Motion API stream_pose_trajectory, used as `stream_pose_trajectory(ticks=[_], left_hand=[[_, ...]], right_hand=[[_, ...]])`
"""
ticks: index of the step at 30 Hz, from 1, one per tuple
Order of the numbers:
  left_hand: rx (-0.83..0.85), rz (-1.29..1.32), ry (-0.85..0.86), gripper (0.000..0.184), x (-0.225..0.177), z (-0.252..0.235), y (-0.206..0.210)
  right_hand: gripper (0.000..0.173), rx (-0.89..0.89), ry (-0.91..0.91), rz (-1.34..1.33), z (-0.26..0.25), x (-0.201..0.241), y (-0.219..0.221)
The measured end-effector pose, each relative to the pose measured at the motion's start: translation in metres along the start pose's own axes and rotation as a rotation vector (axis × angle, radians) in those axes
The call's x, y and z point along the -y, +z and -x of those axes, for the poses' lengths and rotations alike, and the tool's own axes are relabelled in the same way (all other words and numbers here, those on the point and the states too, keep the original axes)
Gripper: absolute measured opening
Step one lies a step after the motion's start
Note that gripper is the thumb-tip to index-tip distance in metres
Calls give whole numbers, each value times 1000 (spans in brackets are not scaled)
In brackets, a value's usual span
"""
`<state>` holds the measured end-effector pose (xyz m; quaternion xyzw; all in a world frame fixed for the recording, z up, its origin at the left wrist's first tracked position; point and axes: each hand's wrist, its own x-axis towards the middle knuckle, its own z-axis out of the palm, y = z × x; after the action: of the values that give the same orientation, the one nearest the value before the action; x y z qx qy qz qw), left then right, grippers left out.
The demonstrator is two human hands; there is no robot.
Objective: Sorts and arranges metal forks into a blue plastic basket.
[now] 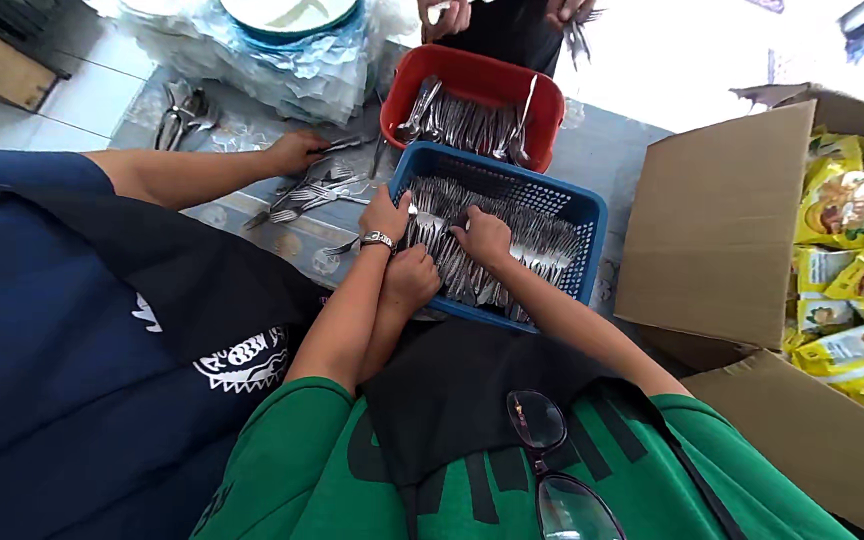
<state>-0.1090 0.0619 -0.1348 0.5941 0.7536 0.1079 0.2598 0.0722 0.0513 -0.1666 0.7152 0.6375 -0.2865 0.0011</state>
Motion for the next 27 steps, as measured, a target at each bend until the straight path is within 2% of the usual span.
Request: stream_pose_trajectory(ticks=[1,3,8,15,19,21,23,25,27], left_hand=[[-37,30,13,58,11,-17,19],[113,48,-39,64,15,-38,21],[145,54,-56,65,15,-41,18],[126,56,-43,64,16,-41,21],[123,53,-38,63,18,-41,22],[122,62,-35,63,17,-40,21],[122,63,-30,63,16,-40,20],[129,52,-34,63,15,-40,19],[125,47,-36,63,15,-40,20]], right_hand=[[39,19,-3,-17,-7,-1,-1],[31,23,-25,-84,-17,-6,-4],[30,-127,-114,-285,-20,-20,-27],[24,-589,-495,-644,-17,-51,-40],[34,-819,-466,-680,16,-84,-69],[35,-803,-409,-625,34,-113,-82],[33,-670,-293,-548,49,-142,-89],[32,-561,-195,-478,58,-169,-81],[29,-553,-153,-408,63,-185,-63]])
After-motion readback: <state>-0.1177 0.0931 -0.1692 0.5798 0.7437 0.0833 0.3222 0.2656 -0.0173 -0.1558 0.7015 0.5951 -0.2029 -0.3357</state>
